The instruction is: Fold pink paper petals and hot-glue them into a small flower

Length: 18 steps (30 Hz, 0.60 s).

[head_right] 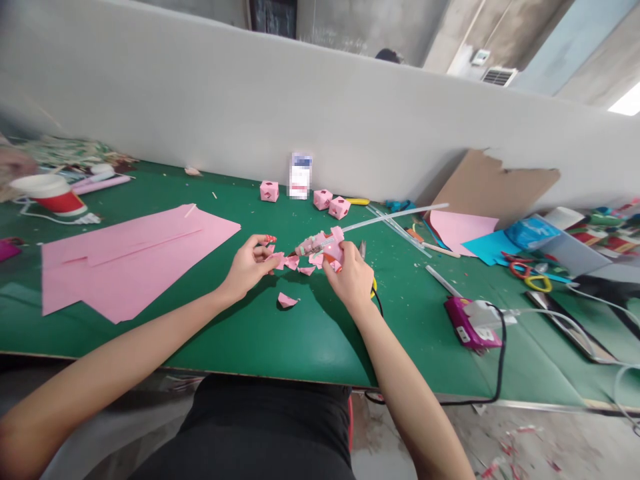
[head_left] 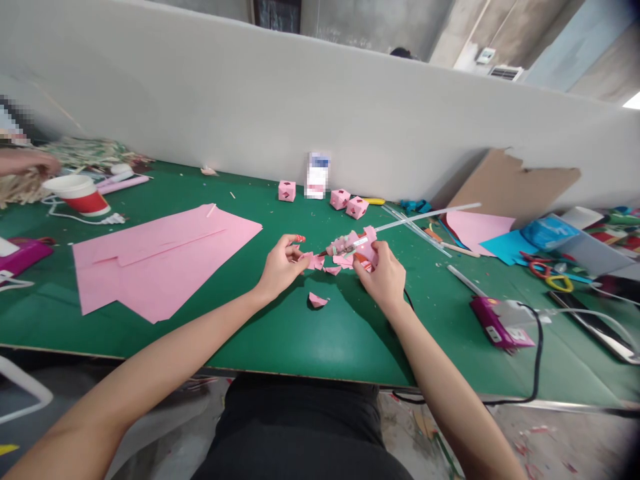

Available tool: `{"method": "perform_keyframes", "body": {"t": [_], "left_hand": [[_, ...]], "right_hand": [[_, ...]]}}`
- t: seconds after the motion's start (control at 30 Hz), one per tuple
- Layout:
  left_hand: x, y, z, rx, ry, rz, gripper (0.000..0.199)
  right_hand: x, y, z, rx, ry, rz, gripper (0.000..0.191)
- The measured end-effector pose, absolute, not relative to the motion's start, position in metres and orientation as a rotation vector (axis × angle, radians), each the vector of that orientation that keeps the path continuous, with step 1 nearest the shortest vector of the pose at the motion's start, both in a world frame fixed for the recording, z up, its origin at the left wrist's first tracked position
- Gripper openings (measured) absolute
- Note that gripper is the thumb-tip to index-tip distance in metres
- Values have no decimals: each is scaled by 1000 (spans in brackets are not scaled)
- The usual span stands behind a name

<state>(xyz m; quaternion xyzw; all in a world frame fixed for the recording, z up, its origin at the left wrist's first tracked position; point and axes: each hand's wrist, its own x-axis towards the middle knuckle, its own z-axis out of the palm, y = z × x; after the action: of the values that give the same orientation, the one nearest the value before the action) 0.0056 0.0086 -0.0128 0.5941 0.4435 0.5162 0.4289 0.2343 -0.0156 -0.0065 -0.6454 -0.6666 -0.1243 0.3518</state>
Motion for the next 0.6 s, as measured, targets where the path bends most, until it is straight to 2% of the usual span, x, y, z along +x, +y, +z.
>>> {"method": "perform_keyframes", "body": {"t": [0.6], "left_hand": [[6, 8, -12, 1433, 1104, 1294, 41]], "right_hand": [[234, -15, -11, -1643, -1804, -334, 35]]}}
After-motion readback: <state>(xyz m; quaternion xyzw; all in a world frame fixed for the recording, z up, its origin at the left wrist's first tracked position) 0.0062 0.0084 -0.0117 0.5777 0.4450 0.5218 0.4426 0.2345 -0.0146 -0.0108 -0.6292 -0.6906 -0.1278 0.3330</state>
